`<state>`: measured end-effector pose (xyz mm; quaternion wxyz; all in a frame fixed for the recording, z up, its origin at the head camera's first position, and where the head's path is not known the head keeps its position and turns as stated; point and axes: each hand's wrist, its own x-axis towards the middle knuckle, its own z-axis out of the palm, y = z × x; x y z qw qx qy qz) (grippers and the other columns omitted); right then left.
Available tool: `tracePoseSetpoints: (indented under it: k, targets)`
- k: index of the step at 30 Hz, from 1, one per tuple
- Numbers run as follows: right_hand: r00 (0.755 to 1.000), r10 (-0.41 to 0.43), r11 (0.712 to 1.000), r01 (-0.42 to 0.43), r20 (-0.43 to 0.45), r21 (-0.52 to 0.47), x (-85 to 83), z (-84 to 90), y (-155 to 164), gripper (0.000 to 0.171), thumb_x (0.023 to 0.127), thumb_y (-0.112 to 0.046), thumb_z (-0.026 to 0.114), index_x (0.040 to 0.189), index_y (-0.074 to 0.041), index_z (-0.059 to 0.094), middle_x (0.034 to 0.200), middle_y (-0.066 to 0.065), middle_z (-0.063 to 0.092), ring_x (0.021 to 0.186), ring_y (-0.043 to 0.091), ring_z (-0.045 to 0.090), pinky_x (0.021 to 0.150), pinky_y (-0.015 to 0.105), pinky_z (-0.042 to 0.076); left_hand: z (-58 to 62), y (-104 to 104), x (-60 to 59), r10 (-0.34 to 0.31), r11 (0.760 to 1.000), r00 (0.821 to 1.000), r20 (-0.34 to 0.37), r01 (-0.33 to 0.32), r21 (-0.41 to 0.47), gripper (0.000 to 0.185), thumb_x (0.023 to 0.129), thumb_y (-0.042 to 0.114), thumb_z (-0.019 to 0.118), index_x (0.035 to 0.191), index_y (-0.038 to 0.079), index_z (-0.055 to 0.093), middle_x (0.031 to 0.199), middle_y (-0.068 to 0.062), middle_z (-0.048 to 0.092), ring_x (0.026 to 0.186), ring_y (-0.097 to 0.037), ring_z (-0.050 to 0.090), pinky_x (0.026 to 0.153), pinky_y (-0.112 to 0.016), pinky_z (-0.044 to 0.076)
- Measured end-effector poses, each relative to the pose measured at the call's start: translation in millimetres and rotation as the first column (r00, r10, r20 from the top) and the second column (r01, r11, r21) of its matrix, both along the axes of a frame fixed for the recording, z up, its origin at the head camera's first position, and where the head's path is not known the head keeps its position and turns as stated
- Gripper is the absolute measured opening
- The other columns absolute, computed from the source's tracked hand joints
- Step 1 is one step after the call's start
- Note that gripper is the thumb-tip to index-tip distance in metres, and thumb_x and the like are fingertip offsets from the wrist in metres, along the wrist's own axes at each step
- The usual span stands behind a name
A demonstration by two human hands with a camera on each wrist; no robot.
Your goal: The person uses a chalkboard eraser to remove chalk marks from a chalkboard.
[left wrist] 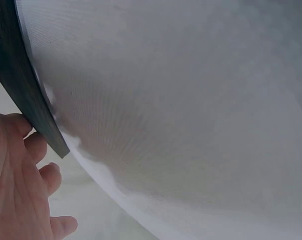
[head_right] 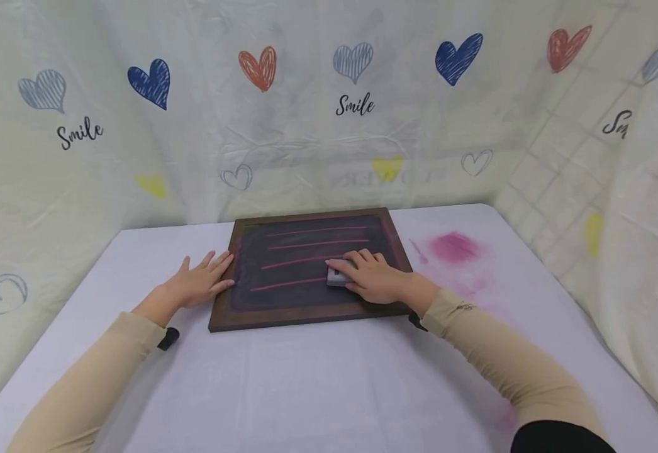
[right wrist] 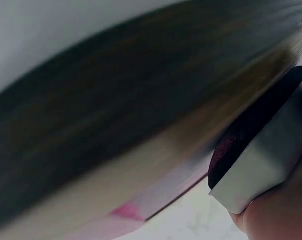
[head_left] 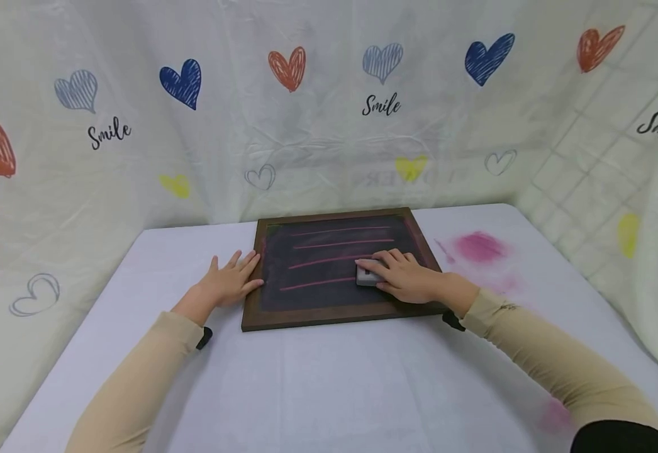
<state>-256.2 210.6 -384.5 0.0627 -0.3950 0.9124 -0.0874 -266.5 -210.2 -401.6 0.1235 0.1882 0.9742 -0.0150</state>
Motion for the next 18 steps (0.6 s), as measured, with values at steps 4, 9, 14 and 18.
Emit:
tracePoseSetpoints:
  k: [4, 9, 14, 18]
  targets:
    - [1.0, 0.014, 1.0, -0.015, 0.009, 0.008, -2.8, -1.7, -13, 0.062, 0.109, -0.02, 0.052, 0.164, -0.022, 0.023, 0.153, 0.019, 0.034, 0.137, 0.04, 0.033, 0.104, 0.064, 0.031, 1.2, 0, 1.7, -0.003, 1.0, 1.0, 0.001, 0.003, 0.006, 0.073, 0.111, 0.05, 0.032, 0.165, 0.006, 0.01, 0.171, -0.012, 0.01, 0.156, -0.038, 0.005, 0.115, -0.073, 0.002]
    - [0.999, 0.052, 0.998, -0.053, 0.014, 0.02, -5.7, -0.8, -34, 0.063, 0.109, -0.021, 0.052, 0.164, -0.022, 0.022, 0.154, 0.019, 0.033, 0.138, 0.04, 0.033, 0.106, 0.065, 0.031, 1.0, 0, 0.2, -0.004, 1.0, 1.0, -0.005, 0.004, 0.012, 0.074, 0.111, 0.052, 0.031, 0.165, 0.006, 0.011, 0.171, -0.012, 0.01, 0.156, -0.039, 0.007, 0.115, -0.073, 0.003]
    - [0.997, 0.074, 0.996, -0.075, 0.038, 0.037, -6.8, 1.1, -59, 0.062, 0.11, -0.022, 0.05, 0.165, -0.022, 0.021, 0.154, 0.019, 0.033, 0.139, 0.04, 0.033, 0.107, 0.063, 0.031, 1.5, -1, 1.2, 0.003, 1.0, 1.0, -0.001, -0.003, 0.018, 0.073, 0.111, 0.05, 0.032, 0.165, 0.005, 0.012, 0.171, -0.013, 0.011, 0.156, -0.039, 0.007, 0.115, -0.074, 0.003]
    - [0.996, 0.084, 0.994, -0.087, 0.041, 0.069, -7.6, -0.3, -80, 0.062, 0.111, -0.023, 0.048, 0.165, -0.023, 0.019, 0.156, 0.018, 0.032, 0.14, 0.039, 0.032, 0.108, 0.061, 0.03, 1.0, -1, 1.9, 0.006, 1.0, 1.0, 0.001, -0.006, 0.022, 0.072, 0.111, 0.049, 0.033, 0.165, 0.006, 0.011, 0.171, -0.013, 0.011, 0.156, -0.038, 0.007, 0.115, -0.073, 0.003]
